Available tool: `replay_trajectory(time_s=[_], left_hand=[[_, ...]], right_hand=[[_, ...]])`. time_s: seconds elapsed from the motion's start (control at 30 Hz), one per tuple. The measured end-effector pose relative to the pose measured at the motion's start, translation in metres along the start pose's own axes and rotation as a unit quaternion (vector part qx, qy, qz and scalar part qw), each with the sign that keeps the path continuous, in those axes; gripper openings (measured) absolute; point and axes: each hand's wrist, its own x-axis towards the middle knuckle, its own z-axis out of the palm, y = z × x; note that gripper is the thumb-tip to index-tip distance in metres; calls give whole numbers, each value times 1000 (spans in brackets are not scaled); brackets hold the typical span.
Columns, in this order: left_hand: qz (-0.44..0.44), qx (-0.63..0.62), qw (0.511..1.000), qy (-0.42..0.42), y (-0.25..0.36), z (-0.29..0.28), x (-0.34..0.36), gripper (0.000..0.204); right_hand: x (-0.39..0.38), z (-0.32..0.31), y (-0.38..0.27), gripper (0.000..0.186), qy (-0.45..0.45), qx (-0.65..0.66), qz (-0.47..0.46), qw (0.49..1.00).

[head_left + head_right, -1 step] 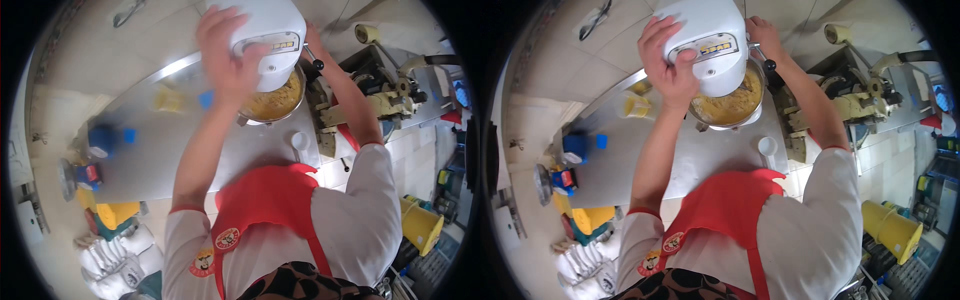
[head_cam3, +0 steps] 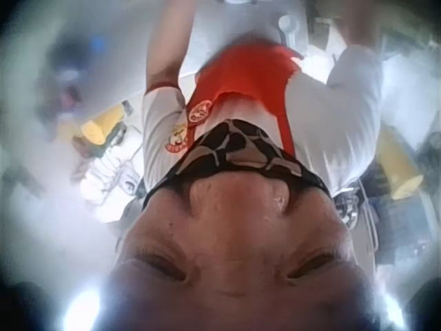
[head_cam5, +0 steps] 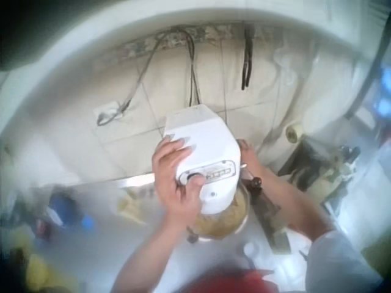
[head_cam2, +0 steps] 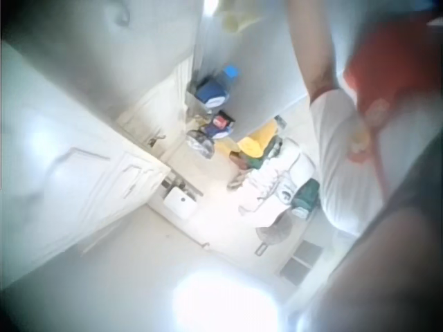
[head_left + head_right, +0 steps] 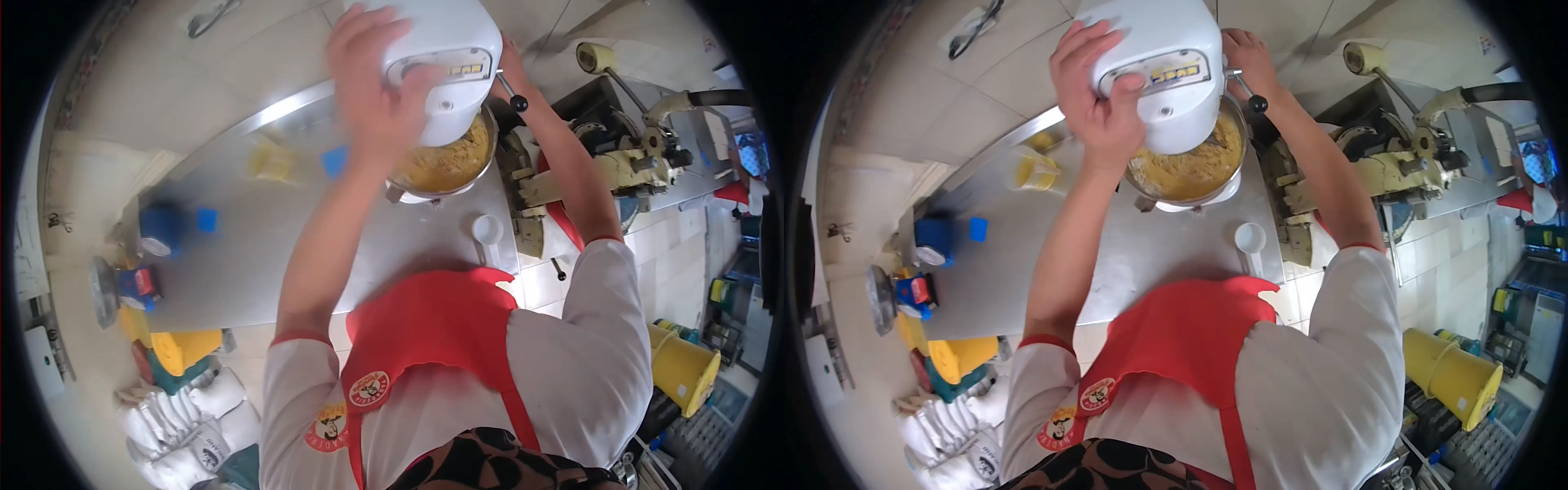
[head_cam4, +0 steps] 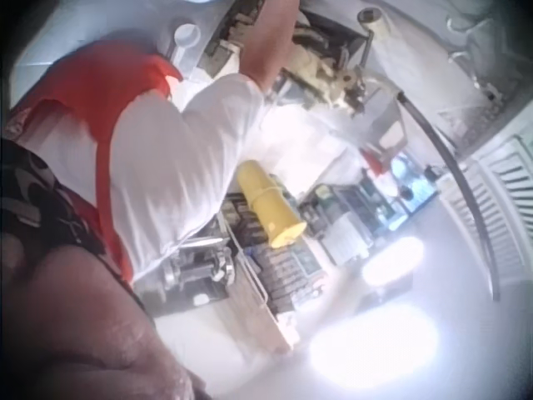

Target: The person mixes ingredients in a stand mixer, retrieves flour from a bin, and prepares a workspace by dusting it with flour and using a scraper.

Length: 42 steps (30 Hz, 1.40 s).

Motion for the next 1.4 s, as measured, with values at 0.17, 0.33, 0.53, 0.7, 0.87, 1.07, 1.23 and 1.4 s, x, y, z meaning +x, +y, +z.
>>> replay_trajectory(time_s=[0.17, 0.33, 0.53, 0.7, 0.87, 1.07, 1.23, 1.4], left_hand=[[38, -50, 998, 7, 5, -15, 14, 51], [48, -52, 996, -45, 11, -41, 16, 47], [20, -71, 996, -56, 18, -45, 16, 49], [47, -63, 996, -40, 17, -44, 16, 48], [46, -71, 996, -25, 17, -31, 12, 46], [50, -34, 997, 56, 3, -18, 0, 42], [53, -72, 994, 69, 4, -1, 1, 42], [61, -47, 995, 65, 2, -4, 0, 40]], right_hand=[[-64, -26, -54, 76, -149, 188, 30, 970], [-83, -25, -117, 93, -218, 55, 10, 974], [-93, -13, -127, 100, -159, -34, 21, 986], [-95, -17, -127, 96, -144, 38, 15, 989], [-122, -16, -117, 79, -19, 175, 117, 977], [-291, -6, -126, 59, 103, 222, 395, 885], [-471, 17, -124, 50, -172, 229, 641, 712], [-470, 18, -161, 34, -111, 495, 651, 565]])
